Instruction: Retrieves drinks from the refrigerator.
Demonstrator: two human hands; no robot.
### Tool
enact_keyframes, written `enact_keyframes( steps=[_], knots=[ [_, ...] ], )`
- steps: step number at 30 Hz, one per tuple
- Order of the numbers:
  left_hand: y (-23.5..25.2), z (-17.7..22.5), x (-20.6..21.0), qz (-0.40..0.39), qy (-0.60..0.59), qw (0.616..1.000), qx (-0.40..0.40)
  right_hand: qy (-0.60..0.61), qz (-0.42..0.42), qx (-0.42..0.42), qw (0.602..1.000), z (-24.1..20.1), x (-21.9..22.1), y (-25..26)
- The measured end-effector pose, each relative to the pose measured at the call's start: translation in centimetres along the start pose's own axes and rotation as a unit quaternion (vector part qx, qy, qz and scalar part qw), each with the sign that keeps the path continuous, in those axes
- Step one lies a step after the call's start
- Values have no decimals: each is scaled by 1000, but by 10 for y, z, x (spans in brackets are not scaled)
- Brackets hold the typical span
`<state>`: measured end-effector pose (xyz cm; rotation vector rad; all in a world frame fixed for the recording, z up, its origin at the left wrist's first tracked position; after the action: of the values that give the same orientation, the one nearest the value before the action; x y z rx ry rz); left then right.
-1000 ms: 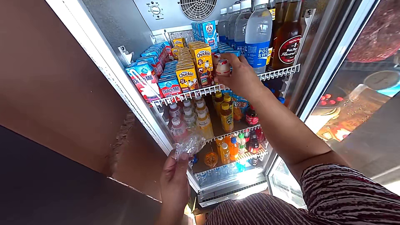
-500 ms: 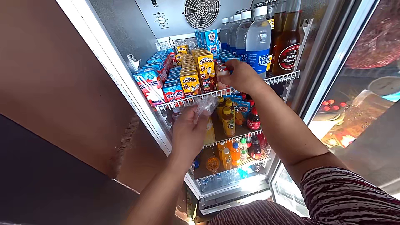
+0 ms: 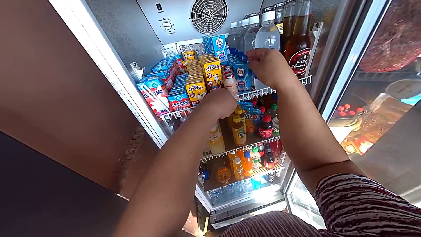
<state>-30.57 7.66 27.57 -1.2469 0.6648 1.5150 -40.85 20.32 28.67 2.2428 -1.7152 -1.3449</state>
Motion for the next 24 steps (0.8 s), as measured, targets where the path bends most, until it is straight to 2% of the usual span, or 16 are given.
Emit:
enact_keyframes(
  steps=[5,8,10,13,15,17,18,21,24],
  knots=[
    [2,5,4,0,-8,1000,-12,-15,-46,-1,999,-3,2,8],
    [2,-1,8,9,-19,1000,-6,-22,-46,-23,998,-11,-1,10],
    [-1,-6,8,34,-11,999,7,-96,-48,-62,992,-27,-7,20],
    [-17,-16,15,80,-13,996,26,-287,-127,-91,945,-46,-3,54],
    [-26,-25,25,124,-15,991,39,-416,-153,-145,885,-27,19,94],
    [-31,-32,31,134,-11,990,31,-504,-178,-140,834,-18,35,114],
    [-32,-35,32,128,-13,991,26,-529,-186,-123,819,-24,38,109],
    [-35,-43,35,122,-26,992,22,-541,-227,-52,808,-69,28,65],
    [-36,-50,38,124,-42,991,23,-550,-269,-57,788,-80,21,58]
  ],
)
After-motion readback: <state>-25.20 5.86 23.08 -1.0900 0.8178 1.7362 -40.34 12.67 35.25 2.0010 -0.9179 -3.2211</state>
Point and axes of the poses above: each hand's wrist, its own y-axis towards the middle knuckle, its own x-axis out of the palm, z = x × y, the point moved 1 cm from there along y, towards the middle knuckle, and after that the axes turned 1 degree about -z, right-handed, at the moved point
